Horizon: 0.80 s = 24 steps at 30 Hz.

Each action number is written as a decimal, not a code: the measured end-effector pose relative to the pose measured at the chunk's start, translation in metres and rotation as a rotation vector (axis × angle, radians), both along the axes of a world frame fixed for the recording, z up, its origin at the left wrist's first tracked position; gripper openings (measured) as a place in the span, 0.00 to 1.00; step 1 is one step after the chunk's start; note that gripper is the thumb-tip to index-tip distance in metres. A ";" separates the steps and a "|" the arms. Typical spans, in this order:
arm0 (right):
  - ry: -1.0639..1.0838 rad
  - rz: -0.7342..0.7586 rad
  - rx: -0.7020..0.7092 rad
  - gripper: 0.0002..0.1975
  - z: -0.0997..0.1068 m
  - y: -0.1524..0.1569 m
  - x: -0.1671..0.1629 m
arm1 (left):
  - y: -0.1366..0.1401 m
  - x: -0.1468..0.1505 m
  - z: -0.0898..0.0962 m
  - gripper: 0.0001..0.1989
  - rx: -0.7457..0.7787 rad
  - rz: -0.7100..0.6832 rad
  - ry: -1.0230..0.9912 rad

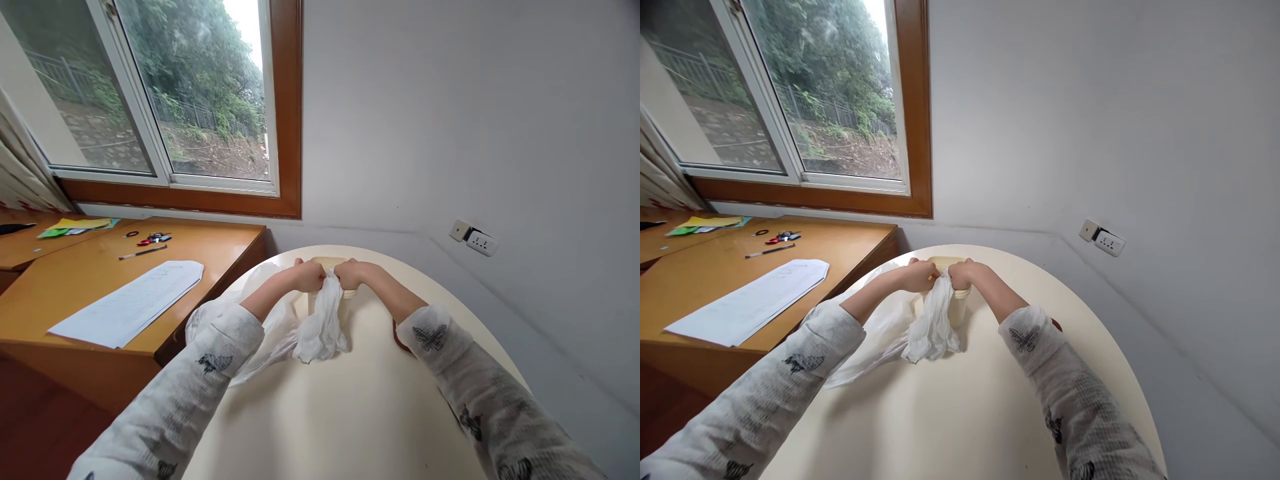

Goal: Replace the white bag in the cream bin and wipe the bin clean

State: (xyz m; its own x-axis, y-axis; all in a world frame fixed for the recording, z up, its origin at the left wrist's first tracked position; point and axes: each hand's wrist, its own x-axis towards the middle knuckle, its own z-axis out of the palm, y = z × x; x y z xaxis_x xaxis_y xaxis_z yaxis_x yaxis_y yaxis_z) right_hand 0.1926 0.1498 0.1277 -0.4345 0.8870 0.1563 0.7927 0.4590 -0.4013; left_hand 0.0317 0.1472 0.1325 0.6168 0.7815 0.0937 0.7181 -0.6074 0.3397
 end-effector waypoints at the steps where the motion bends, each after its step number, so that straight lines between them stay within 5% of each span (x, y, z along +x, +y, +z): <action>1: -0.024 0.014 -0.008 0.09 0.004 -0.004 0.003 | -0.003 -0.003 0.002 0.07 0.016 -0.005 -0.024; 6: -0.007 0.019 0.143 0.10 0.017 -0.041 0.025 | -0.032 -0.026 0.006 0.13 0.144 0.010 -0.239; 10: 0.160 0.037 0.410 0.16 -0.007 -0.078 0.040 | -0.057 -0.044 -0.013 0.10 0.226 0.109 -0.434; 16: 0.309 -0.110 0.200 0.33 -0.064 -0.093 0.044 | -0.067 -0.043 -0.050 0.27 0.075 0.139 -0.415; 24: 0.472 -0.197 0.264 0.13 -0.076 -0.095 0.030 | -0.070 -0.026 -0.049 0.10 0.081 0.179 -0.508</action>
State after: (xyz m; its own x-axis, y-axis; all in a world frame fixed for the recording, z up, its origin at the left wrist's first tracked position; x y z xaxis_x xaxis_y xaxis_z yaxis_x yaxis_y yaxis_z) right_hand 0.2224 0.0546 0.0522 -0.0939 0.8489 0.5201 0.6361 0.4530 -0.6246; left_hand 0.0057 0.0772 0.0836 0.3360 0.8483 0.4092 0.5708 -0.5290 0.6279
